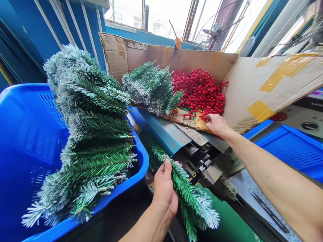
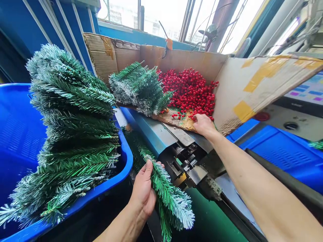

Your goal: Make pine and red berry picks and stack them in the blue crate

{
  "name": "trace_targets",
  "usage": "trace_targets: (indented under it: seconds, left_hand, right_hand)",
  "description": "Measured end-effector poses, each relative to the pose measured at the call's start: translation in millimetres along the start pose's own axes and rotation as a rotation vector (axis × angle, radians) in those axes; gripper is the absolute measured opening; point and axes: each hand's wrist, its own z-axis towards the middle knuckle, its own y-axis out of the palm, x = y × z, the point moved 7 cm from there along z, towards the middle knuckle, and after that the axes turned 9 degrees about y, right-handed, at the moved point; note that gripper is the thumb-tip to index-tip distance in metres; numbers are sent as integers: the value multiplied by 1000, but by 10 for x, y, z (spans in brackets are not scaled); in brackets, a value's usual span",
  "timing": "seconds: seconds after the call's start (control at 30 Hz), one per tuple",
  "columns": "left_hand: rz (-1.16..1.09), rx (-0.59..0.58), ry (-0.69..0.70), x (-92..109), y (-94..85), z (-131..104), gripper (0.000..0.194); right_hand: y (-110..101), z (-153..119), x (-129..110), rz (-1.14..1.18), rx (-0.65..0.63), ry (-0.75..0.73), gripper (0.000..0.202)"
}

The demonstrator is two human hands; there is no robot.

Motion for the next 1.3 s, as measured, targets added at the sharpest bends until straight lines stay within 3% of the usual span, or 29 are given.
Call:
trace_targets:
  seconds: [0.17, 0.37, 0.5, 0.6, 0.7, 0.77, 0.93, 1.03, 1.17, 1.3]
  left_hand:
    - [1, -7, 13, -25, -23, -9, 32]
    - [18, -44, 20, -53, -6, -15, 34]
    - [11, -37, 33, -30, -12, -18, 35]
    - [-34, -38, 42, -10, -12, -3, 35]
    - [-53, -81, 57, -29, 18, -2, 38]
    - [-42, -101, 44, -93, 38, -31, 38]
    - [-73, -126, 20, -249, 99, -160, 30]
    - [-67, -54, -19, -291, 58, -197, 25]
    - [-16, 8, -86, -355, -41, -213, 27]
    - [258, -119, -3, -387, -121, -300, 43]
  right_hand:
    - [-105, -150, 29, 29, -4, -45, 27]
    - [-464, -331, -43, 163, 207, -76, 37]
    - [-592, -787, -291, 271, 219, -130, 37]
    - [-450, -1424, -592, 369, 18, -254, 32]
    - [-56, -2138, -825, 488, -475, -352, 32]
    - [130, -2444, -835, 621, -650, -308, 33]
    - [404, -2638, -557, 1160, -855, -11, 43]
    - [483, -2697, -316, 1369, -916, 236, 45]
    - [472, -2780, -90, 1420, -934, 401, 45]
    - [402, -2791, 34, 1335, -928, 366, 47]
